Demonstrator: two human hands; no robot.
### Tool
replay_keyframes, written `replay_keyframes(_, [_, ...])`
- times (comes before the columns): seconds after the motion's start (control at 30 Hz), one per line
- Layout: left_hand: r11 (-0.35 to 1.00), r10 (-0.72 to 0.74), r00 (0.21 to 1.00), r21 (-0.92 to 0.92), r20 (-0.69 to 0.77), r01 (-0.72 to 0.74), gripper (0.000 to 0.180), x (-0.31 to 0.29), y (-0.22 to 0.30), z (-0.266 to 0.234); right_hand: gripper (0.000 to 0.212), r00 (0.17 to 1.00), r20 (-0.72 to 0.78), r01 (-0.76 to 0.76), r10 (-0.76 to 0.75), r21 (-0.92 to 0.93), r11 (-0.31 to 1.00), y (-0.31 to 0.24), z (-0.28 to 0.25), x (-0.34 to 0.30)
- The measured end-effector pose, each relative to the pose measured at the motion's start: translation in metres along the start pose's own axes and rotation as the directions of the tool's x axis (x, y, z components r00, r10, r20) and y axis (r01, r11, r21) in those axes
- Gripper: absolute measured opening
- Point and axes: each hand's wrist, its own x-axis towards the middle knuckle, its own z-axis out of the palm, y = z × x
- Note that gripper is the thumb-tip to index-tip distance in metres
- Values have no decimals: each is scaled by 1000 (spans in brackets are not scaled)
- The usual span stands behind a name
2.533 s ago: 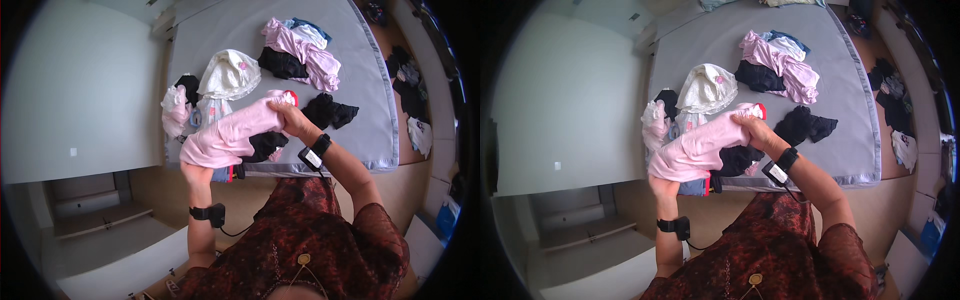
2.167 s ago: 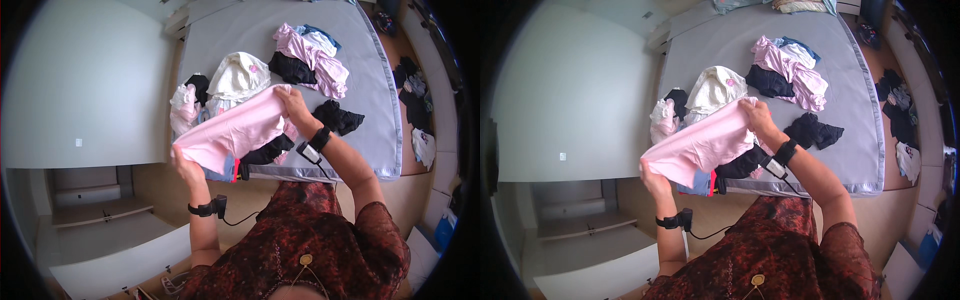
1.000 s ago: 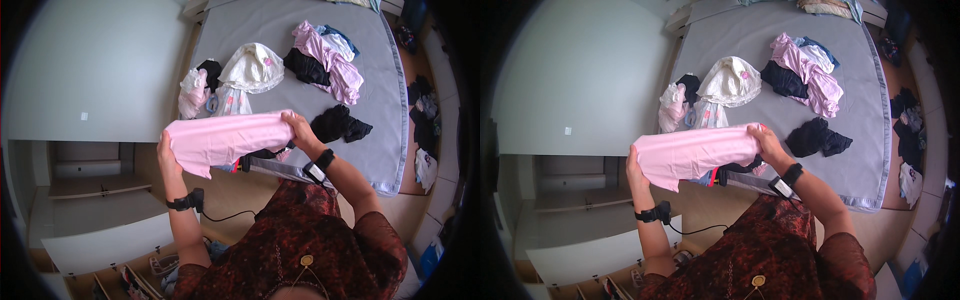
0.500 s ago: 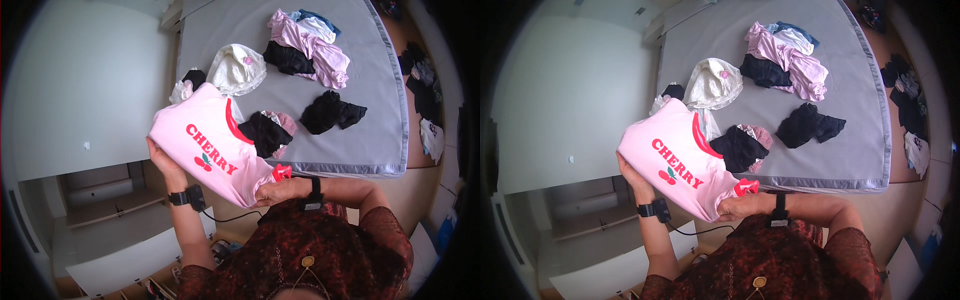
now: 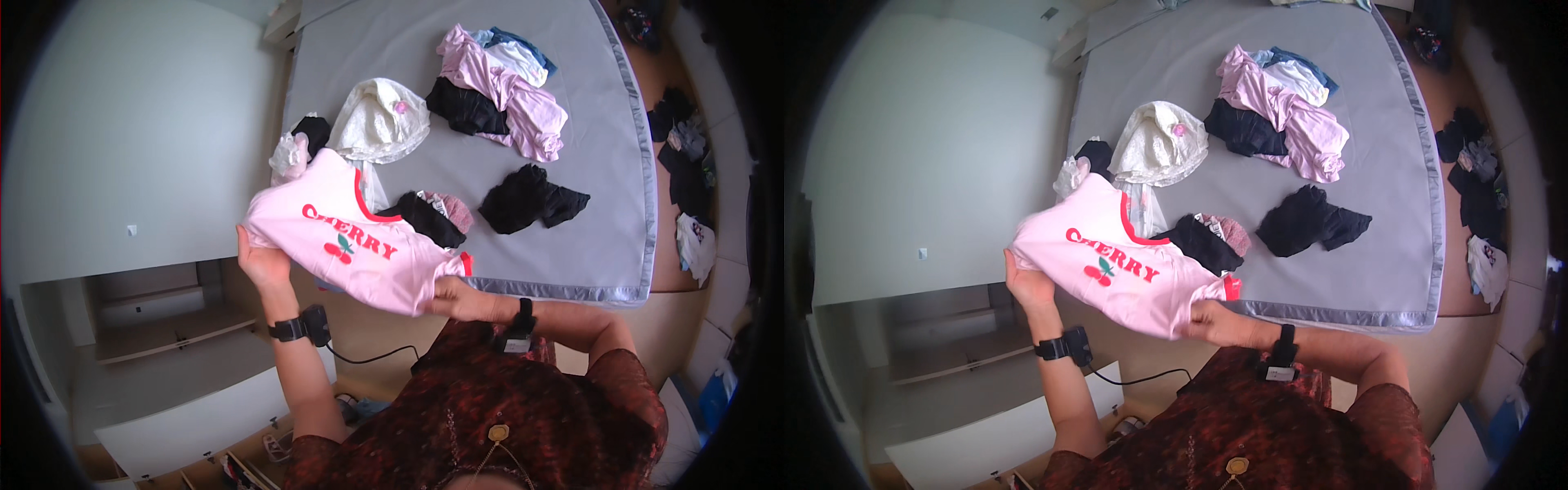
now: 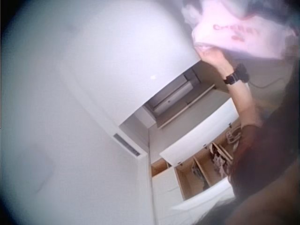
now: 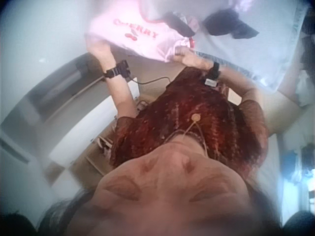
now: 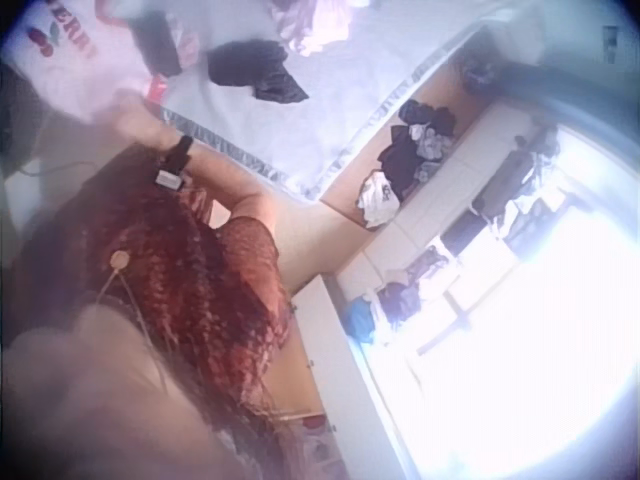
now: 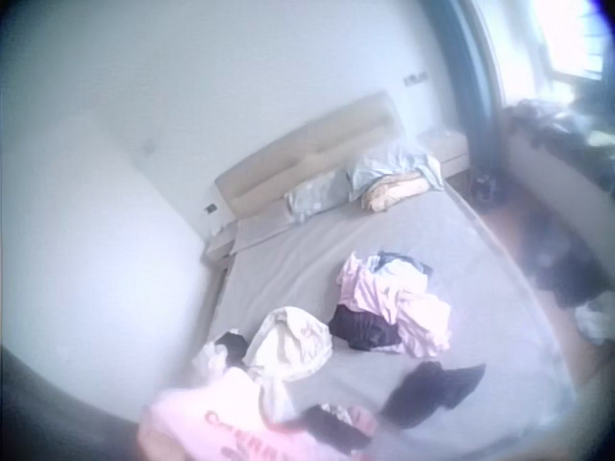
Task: The person picks up several garments from a bed including a white and pink dress, a white shirt, black shorts, a pink shirt, and a blue shirt, folding each item and placing it inside a closet.
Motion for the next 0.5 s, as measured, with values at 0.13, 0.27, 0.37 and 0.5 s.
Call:
replay_keyframes(0.13, [861,241,967,442,80,-251,43,-11,-9,-10,20,750,-373,69,547,866,496,6,-33,-5])
replay_keyframes(0.27, [761,361,926,541,106,-359,42,-32,-26,-21,24,682,-476,142,555,831,539,11,-58,-9])
replay_keyframes(0.37, [827,315,949,496,-17,-265,38,-41,-40,-40,36,604,-679,117,418,594,796,0,-66,-3])
replay_keyframes(0.5, [703,346,937,676,-54,-221,34,-49,-55,-27,31,806,-578,-154,127,1,988,17,-76,-10])
